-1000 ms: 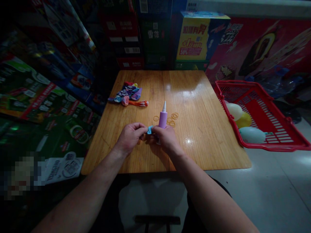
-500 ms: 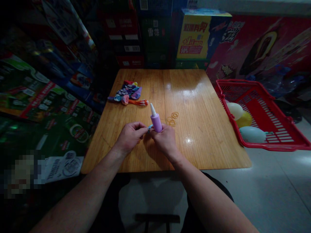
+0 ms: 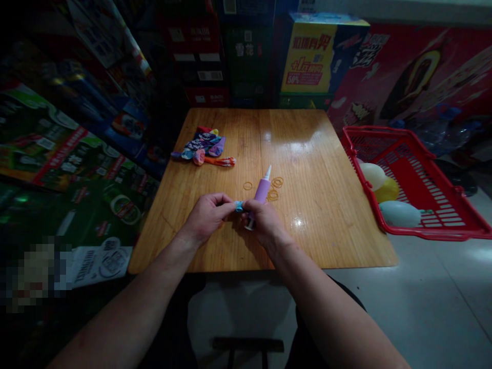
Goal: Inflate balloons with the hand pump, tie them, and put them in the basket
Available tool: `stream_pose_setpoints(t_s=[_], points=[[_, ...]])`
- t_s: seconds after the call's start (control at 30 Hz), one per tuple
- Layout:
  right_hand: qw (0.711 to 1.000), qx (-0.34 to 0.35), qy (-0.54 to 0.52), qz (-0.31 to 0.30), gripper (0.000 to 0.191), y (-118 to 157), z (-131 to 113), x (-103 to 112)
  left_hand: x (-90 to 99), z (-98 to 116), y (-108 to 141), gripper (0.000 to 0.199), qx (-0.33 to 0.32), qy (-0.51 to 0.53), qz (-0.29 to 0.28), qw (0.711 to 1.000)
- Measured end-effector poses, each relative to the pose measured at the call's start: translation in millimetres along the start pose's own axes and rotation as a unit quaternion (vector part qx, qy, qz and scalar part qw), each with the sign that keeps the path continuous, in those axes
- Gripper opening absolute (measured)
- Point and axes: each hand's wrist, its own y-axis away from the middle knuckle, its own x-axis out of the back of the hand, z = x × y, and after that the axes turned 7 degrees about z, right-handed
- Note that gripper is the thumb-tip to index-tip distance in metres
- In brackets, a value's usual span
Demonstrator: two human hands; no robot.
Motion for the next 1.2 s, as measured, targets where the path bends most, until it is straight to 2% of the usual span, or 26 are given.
stream_pose_setpoints(t_s=[0.07,0.13,0.2,0.27,0.33,0.4,0.47,0.53,0.7,0.83,0.93,1.1,1.2], points=[[1.0,0.018,0.0,-0.021,0.009,1,-1,1,1.9,-1,1,0.035,0.053,0.002,-0.046,0.998],[0.997,0.047,0.011,-0.053,0.01,2,-4,2,3.6,-3,2,0.051,0.127,0.032,-0.115,0.985],[0.995,0.055,0.017,-0.083,0.011,4,-7,3,3.8,-4,3,0.061,0.196,0.104,-0.179,0.958],[0.993,0.041,0.026,-0.103,0.012,6,-8,3,1.9,-6,2,0.059,0.233,0.193,-0.198,0.932],[0.993,0.027,0.035,-0.107,0.013,7,-8,3,-0.8,-8,0,0.044,0.227,0.255,-0.158,0.927],[0.995,0.023,0.048,-0.087,0.014,7,-6,3,-2.9,-11,-4,0.032,0.198,0.277,-0.081,0.937],[0.996,0.025,0.068,-0.059,0.014,6,-6,3,-4.2,-14,-7,0.028,0.17,0.271,-0.019,0.947],[0.996,0.026,0.08,-0.043,0.016,5,-6,3,-5.6,-16,-9,0.03,0.149,0.252,0.006,0.956],[0.995,0.044,0.055,-0.072,0.027,3,-8,3,-10.9,-18,-6,0.035,0.122,0.23,0.005,0.966],[0.99,0.079,0.108,-0.054,0.022,2,-5,3,-11.8,-17,-8,0.035,0.117,0.224,0.045,0.966],[0.987,0.093,0.128,-0.036,0.02,1,-5,2,-11.1,-17,-8,0.035,0.142,0.243,0.057,0.958],[0.979,0.112,0.161,-0.049,0.021,4,-7,-1,-8.4,-18,-8,0.029,0.191,0.304,0.01,0.933],[0.96,0.16,0.227,-0.027,0.016,8,-8,0,1.4,-17,-17,0.023,0.187,0.34,0.05,0.92]])
